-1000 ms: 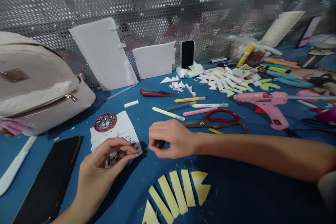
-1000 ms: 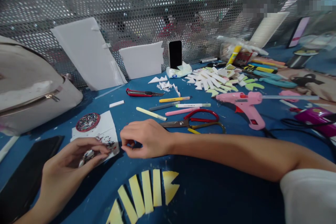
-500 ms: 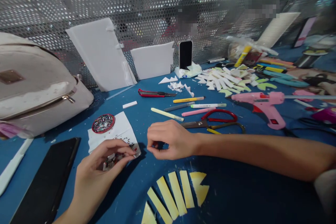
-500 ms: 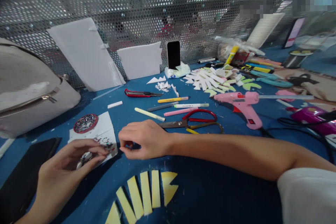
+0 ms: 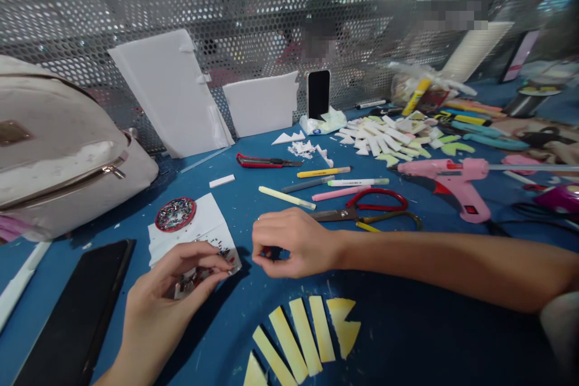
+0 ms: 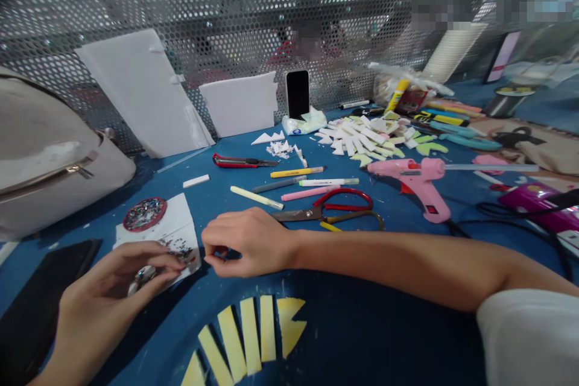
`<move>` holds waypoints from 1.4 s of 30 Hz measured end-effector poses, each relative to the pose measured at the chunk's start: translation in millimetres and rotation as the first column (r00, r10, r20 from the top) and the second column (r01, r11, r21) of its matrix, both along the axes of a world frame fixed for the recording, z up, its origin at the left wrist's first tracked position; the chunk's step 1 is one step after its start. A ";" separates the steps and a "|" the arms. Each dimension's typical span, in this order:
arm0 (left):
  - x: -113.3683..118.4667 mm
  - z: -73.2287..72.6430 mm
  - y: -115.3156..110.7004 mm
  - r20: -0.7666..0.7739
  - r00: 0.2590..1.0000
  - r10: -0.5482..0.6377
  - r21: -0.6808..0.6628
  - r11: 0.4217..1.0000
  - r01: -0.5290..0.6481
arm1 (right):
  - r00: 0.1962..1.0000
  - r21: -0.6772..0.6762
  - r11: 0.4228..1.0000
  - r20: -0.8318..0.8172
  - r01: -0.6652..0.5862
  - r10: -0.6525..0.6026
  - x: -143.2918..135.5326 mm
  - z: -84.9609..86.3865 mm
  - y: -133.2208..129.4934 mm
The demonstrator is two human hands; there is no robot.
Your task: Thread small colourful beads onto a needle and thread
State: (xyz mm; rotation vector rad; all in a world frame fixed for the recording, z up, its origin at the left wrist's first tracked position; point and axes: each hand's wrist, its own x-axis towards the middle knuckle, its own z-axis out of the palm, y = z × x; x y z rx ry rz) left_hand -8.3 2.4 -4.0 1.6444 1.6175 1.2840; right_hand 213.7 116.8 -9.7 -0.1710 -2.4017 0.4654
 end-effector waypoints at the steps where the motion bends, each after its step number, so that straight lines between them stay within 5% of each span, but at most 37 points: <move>1: -0.8 -0.5 0.1 -0.013 1.000 -0.008 0.007 1.000 0.008 | 1.000 0.005 1.000 0.000 0.000 0.000 0.0 0.0 -0.1; 42: -4.2 -3.2 0.9 -0.029 0.999 -0.044 0.021 0.999 0.045 | 0.995 0.261 0.961 -0.063 0.094 -0.080 1.5 -1.7 -1.5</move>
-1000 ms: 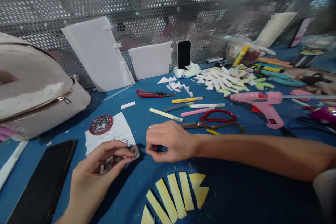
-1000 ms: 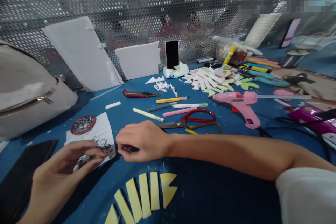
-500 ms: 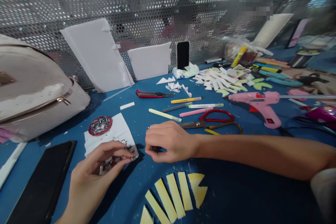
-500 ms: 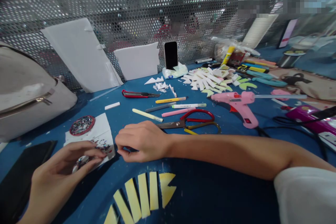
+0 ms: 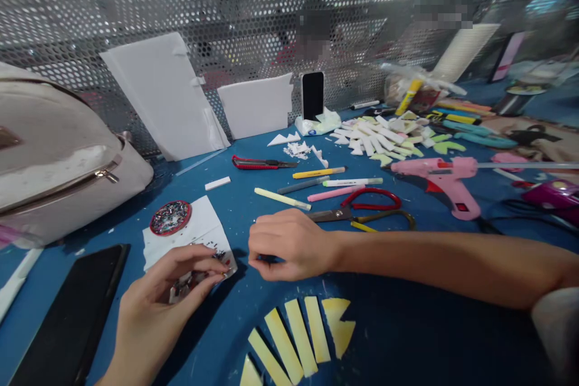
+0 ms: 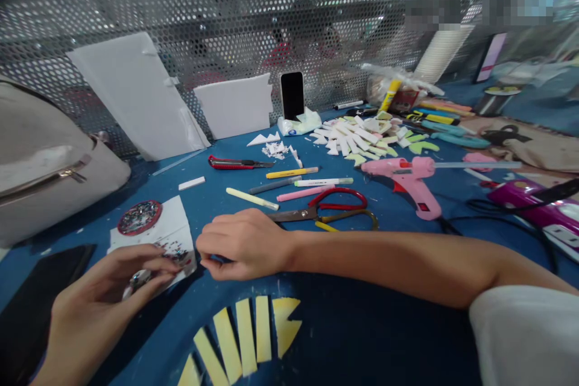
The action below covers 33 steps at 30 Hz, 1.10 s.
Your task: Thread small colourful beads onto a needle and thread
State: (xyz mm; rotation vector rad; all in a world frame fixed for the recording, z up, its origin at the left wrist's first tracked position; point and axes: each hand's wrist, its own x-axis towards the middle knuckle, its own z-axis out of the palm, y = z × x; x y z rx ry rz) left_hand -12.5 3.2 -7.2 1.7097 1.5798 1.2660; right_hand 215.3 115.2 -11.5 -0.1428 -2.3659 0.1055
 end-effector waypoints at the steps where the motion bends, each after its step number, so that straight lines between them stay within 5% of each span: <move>1: -0.1 0.0 0.0 0.003 1.000 -0.005 0.007 1.000 0.005 | 1.000 0.003 1.000 0.000 0.000 0.000 -0.1 0.1 0.0; 22: 8.5 4.1 -0.8 0.049 0.998 0.028 -0.006 1.000 -0.028 | 0.999 0.099 0.994 0.020 0.043 -0.045 0.7 0.4 -0.8; 33: -0.6 -3.2 0.7 -0.065 0.998 -0.018 0.065 0.998 0.022 | 0.998 0.181 0.983 0.052 0.012 -0.022 -0.2 1.9 -2.2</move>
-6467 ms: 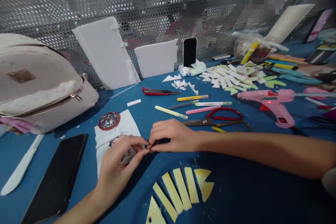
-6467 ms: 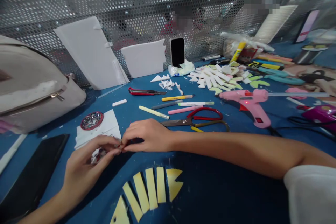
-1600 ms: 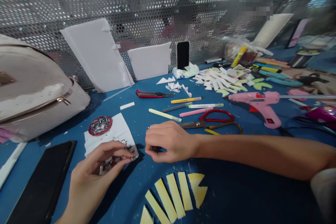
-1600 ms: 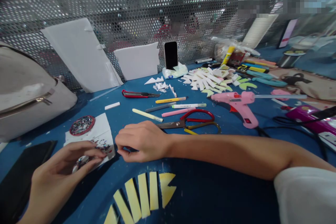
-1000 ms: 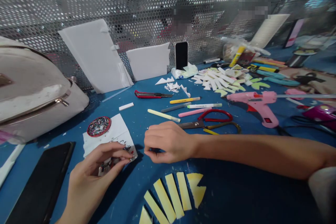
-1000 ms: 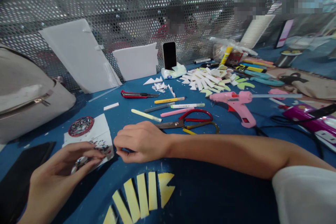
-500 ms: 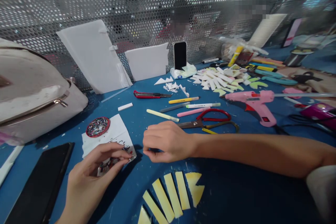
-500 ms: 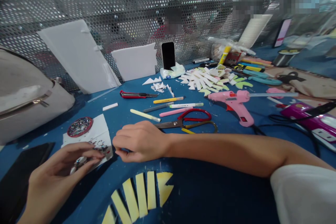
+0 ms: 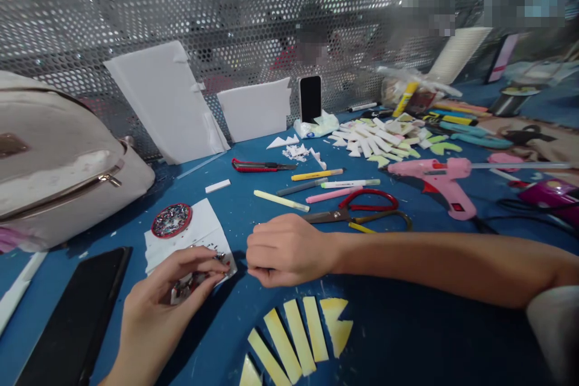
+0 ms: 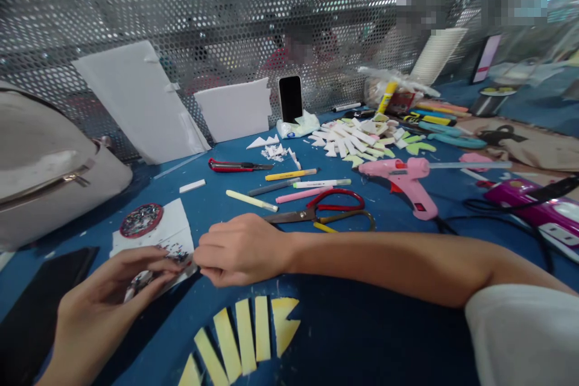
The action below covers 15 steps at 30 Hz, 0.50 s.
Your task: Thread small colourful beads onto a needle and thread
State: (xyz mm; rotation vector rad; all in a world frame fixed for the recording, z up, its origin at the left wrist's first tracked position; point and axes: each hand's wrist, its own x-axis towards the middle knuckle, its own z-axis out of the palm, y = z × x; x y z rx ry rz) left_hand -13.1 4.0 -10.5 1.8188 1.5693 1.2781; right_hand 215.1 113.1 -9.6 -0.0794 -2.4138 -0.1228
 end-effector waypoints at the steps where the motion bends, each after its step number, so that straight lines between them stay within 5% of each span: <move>1: 0.5 0.1 -0.1 -0.007 1.000 0.000 0.008 1.000 0.000 | 1.000 0.000 1.000 0.012 -0.001 0.001 -0.2 -0.5 0.1; 15: 1.0 2.1 -1.4 -0.076 0.997 -0.009 0.059 0.998 0.014 | 0.998 -0.024 0.999 0.061 0.024 -0.022 1.3 -1.4 0.1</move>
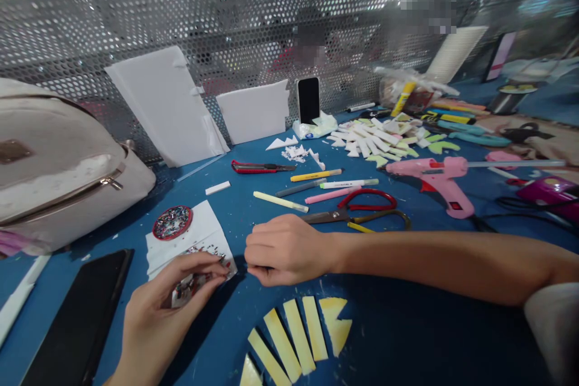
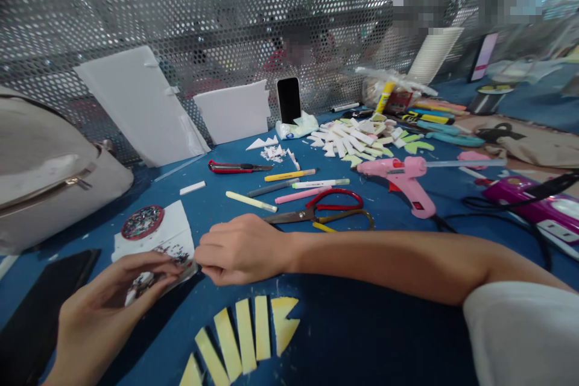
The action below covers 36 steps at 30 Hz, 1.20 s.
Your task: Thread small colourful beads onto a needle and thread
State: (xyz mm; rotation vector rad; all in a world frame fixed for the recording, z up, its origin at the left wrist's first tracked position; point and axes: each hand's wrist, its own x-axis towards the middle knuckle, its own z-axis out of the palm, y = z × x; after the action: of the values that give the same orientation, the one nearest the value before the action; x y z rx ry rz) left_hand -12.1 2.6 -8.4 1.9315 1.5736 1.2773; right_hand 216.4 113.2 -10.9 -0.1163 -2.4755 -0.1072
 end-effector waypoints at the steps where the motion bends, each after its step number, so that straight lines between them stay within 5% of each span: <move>1: 0.1 0.0 -0.2 0.003 1.000 0.005 0.000 1.000 -0.005 | 1.000 0.000 1.000 0.005 -0.005 0.005 -0.1 -0.2 0.2; 36: 0.9 3.0 1.3 0.008 1.000 -0.017 -0.029 0.999 0.017 | 1.000 -0.012 1.000 -0.014 -0.009 0.009 -0.2 -0.2 -0.2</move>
State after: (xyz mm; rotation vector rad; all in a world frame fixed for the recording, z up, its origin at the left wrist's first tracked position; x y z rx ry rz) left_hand -11.1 3.8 -5.4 1.9162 1.5595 1.2472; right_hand 216.2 113.0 -11.1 -0.1106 -2.4632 -0.0877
